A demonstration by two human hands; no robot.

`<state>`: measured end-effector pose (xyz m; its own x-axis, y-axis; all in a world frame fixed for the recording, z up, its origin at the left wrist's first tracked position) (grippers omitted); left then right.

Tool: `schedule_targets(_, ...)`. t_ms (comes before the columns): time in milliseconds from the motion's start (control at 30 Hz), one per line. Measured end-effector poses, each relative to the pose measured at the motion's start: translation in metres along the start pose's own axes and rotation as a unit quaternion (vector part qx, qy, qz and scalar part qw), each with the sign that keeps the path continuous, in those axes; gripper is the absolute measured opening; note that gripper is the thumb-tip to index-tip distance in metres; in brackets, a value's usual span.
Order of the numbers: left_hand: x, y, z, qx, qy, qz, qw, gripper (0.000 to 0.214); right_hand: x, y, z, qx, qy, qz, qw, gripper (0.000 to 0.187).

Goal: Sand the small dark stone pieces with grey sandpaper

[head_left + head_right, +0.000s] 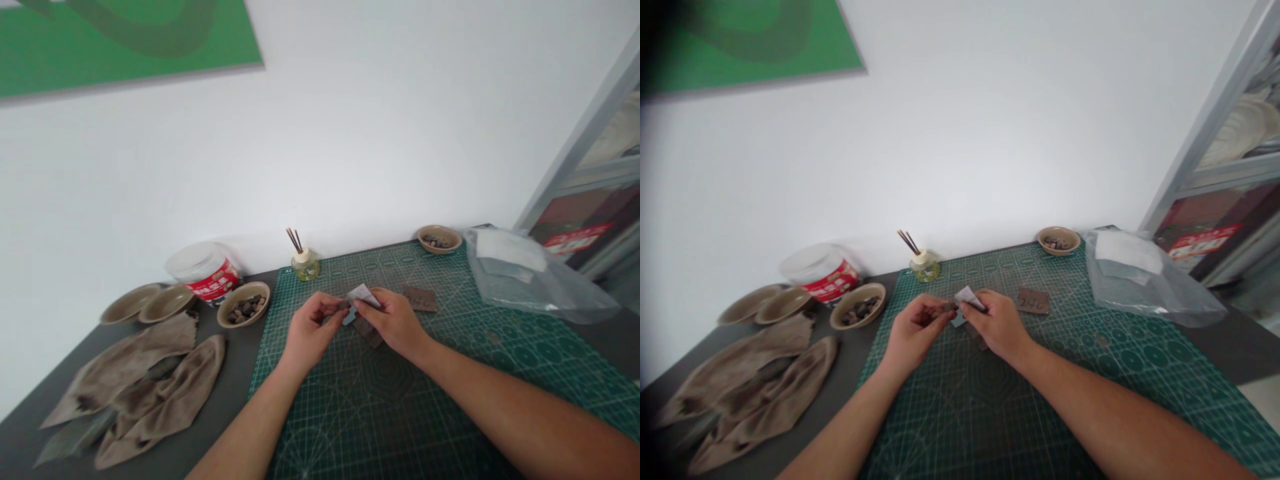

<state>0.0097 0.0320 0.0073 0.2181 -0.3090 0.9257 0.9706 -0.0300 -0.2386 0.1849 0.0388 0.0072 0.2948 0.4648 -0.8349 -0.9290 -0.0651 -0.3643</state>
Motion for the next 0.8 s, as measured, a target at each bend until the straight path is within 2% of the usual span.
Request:
schedule_targets(200,0.0,0.002,0.003,-0.012,-0.002,-0.057,0.998,0.026,-0.002,-0.001,0.0,0.013,-0.008,-0.015,1.0,0.019)
schedule_targets(367,-0.004,0.006,0.004,-0.031,-0.042,-0.113,0.992,0.03,-0.005,-0.003,0.001,0.029,-0.024,-0.025,0.999,0.016)
schedule_targets(567,-0.003,0.001,0.003,-0.039,-0.041,0.028,0.998,0.017,-0.016,0.0,-0.004,-0.002,-0.074,-0.026,0.997,0.015)
schedule_targets(800,-0.005,0.0,0.001,-0.038,-0.03,0.055,0.997,0.016,-0.014,0.003,-0.006,-0.024,-0.084,-0.052,0.995,0.017)
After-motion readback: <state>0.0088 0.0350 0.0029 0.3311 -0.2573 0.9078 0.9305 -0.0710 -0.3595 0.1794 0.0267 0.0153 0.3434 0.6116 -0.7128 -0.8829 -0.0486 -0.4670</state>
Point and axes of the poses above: each hand's wrist, its own z-axis towards the middle knuckle, its own y-axis out of the palm, x = y × z, the point moved 4 cm from there along z, towards the middle knuckle, and after that the axes turned 1 degree about -x, right-handed, at the moved point
